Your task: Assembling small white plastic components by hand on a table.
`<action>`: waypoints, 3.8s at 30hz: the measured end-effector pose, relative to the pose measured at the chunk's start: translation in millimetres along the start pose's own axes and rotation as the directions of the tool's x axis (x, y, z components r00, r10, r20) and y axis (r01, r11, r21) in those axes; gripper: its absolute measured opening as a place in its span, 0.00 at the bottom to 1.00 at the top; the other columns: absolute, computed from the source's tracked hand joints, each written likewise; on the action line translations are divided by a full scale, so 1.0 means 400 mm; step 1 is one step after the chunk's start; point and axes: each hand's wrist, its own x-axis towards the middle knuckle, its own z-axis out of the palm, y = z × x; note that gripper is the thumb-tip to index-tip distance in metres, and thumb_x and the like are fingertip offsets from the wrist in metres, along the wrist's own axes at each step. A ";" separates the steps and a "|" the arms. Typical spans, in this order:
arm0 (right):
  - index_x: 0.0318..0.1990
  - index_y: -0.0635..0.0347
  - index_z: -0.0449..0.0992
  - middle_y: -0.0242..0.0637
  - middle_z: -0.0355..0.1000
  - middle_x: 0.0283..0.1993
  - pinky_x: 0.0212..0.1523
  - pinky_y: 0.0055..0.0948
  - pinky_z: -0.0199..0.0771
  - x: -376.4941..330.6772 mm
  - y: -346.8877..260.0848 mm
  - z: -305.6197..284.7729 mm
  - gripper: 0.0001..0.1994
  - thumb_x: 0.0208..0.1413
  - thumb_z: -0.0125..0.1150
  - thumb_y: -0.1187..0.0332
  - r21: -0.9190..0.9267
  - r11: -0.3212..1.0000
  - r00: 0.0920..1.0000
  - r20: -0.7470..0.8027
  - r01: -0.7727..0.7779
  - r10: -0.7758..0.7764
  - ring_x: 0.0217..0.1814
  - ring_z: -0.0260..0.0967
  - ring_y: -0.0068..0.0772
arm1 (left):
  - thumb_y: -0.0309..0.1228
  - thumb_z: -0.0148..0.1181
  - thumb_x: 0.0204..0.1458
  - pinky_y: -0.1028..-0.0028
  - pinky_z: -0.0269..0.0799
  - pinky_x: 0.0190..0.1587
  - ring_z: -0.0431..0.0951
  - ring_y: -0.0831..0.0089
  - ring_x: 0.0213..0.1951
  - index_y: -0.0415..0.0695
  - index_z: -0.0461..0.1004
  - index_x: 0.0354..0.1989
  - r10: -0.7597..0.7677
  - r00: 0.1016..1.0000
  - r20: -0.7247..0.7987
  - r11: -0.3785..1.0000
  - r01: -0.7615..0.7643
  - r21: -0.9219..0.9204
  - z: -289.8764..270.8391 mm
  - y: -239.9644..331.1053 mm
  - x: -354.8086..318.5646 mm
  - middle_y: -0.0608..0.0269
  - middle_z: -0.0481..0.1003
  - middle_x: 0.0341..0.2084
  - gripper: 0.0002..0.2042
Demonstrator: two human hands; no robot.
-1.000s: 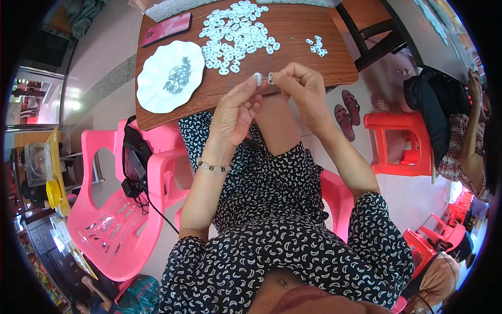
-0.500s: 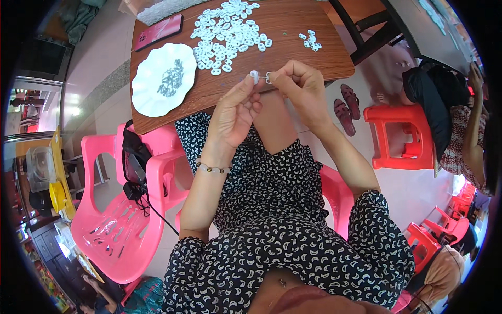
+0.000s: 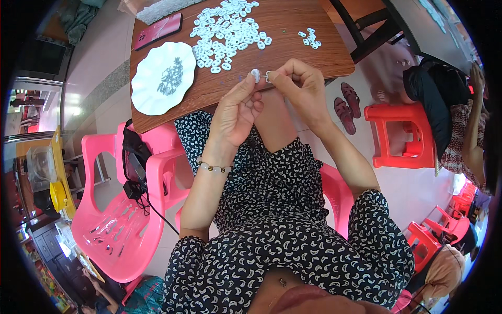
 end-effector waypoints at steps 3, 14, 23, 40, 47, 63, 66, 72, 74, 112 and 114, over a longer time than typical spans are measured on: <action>0.27 0.62 0.74 0.20 0.68 0.23 0.24 0.12 0.54 -0.001 -0.002 -0.002 0.06 0.55 0.61 0.71 -0.019 1.000 1.000 -0.004 -0.010 0.010 0.25 0.58 0.05 | 0.35 0.64 0.52 0.83 0.67 0.34 0.70 0.84 0.30 0.45 0.76 0.42 0.008 1.000 0.000 1.000 -0.008 -0.005 0.000 0.000 -0.001 0.70 0.77 0.34 0.12; 0.28 0.62 0.74 0.21 0.69 0.22 0.23 0.12 0.54 -0.002 0.014 0.001 0.07 0.55 0.61 0.70 -0.014 1.000 1.000 -0.004 0.006 -0.006 0.24 0.59 0.06 | 0.34 0.63 0.53 0.84 0.67 0.34 0.70 0.86 0.30 0.43 0.78 0.41 0.096 0.995 0.010 0.991 -0.096 0.093 -0.002 -0.013 -0.001 0.70 0.77 0.33 0.11; 0.27 0.62 0.73 0.20 0.67 0.21 0.22 0.12 0.53 -0.015 0.021 0.007 0.08 0.55 0.61 0.70 -0.042 0.999 1.000 -0.021 0.000 -0.001 0.23 0.58 0.06 | 0.32 0.62 0.53 0.85 0.66 0.34 0.70 0.87 0.29 0.42 0.79 0.41 0.193 0.981 -0.016 0.967 -0.187 0.172 0.007 -0.019 -0.009 0.68 0.79 0.33 0.10; 0.32 0.66 0.74 0.30 0.75 0.28 0.30 0.14 0.69 -0.011 0.017 -0.013 0.07 0.53 0.63 0.71 0.024 1.000 0.998 0.057 -0.020 0.018 0.28 0.70 0.12 | 0.31 0.61 0.54 0.83 0.69 0.32 0.70 0.82 0.30 0.38 0.77 0.41 0.138 0.990 0.039 0.983 -0.142 0.115 0.012 -0.014 -0.017 0.65 0.76 0.31 0.11; 0.52 0.63 0.72 0.30 0.72 0.44 0.41 0.18 0.66 -0.003 -0.003 -0.036 0.17 0.58 0.59 0.63 0.161 0.984 0.962 0.271 -0.079 0.033 0.45 0.67 0.16 | 0.31 0.61 0.54 0.82 0.69 0.32 0.71 0.81 0.29 0.38 0.76 0.40 0.040 0.991 0.129 0.988 -0.059 0.144 0.007 0.006 -0.027 0.65 0.76 0.31 0.10; 0.59 0.62 0.69 0.33 0.72 0.54 0.49 0.21 0.65 -0.008 0.013 -0.038 0.22 0.61 0.54 0.59 0.211 0.967 0.892 0.450 -0.145 0.036 0.49 0.67 0.19 | 0.33 0.60 0.55 0.83 0.69 0.32 0.72 0.82 0.30 0.40 0.78 0.36 0.055 0.988 0.142 0.972 -0.086 0.220 0.020 0.012 -0.046 0.66 0.76 0.29 0.09; 0.59 0.63 0.68 0.35 0.71 0.55 0.50 0.22 0.65 -0.008 0.015 -0.036 0.22 0.63 0.51 0.58 0.189 0.977 0.885 0.466 -0.098 -0.002 0.51 0.67 0.21 | 0.33 0.60 0.55 0.83 0.69 0.32 0.73 0.81 0.30 0.40 0.78 0.36 0.051 0.991 0.125 0.975 -0.076 0.210 0.018 0.013 -0.049 0.66 0.76 0.29 0.09; 0.60 0.63 0.67 0.40 0.70 0.56 0.55 0.26 0.65 -0.013 0.024 -0.026 0.23 0.64 0.49 0.56 0.210 0.975 0.881 0.471 -0.072 -0.036 0.56 0.67 0.27 | 0.35 0.61 0.54 0.82 0.65 0.33 0.73 0.83 0.32 0.41 0.79 0.37 0.029 0.988 0.149 0.969 -0.064 0.240 0.004 0.011 -0.046 0.66 0.78 0.30 0.10; 0.59 0.63 0.67 0.40 0.70 0.56 0.56 0.27 0.65 -0.013 0.025 -0.024 0.23 0.64 0.49 0.57 0.213 0.975 0.878 0.476 -0.066 -0.044 0.56 0.67 0.27 | 0.35 0.61 0.54 0.82 0.65 0.33 0.73 0.83 0.31 0.41 0.79 0.37 0.039 0.987 0.153 0.967 -0.075 0.243 0.004 0.014 -0.049 0.66 0.78 0.30 0.10; 0.50 0.64 0.74 0.36 0.72 0.49 0.52 0.26 0.67 -0.026 0.015 0.000 0.16 0.62 0.52 0.62 0.114 0.975 0.886 0.409 0.189 -0.219 0.50 0.68 0.26 | 0.32 0.63 0.52 0.79 0.67 0.34 0.72 0.79 0.28 0.37 0.79 0.33 0.065 0.987 0.147 0.968 -0.098 0.230 0.001 0.022 -0.070 0.64 0.76 0.25 0.09; 0.49 0.64 0.75 0.36 0.72 0.48 0.51 0.26 0.68 -0.026 0.020 0.000 0.15 0.62 0.52 0.63 0.090 0.967 0.887 0.385 0.237 -0.253 0.49 0.68 0.25 | 0.32 0.62 0.52 0.80 0.67 0.34 0.73 0.80 0.28 0.37 0.79 0.33 0.035 0.989 0.141 0.983 -0.060 0.176 0.005 0.021 -0.070 0.64 0.76 0.25 0.09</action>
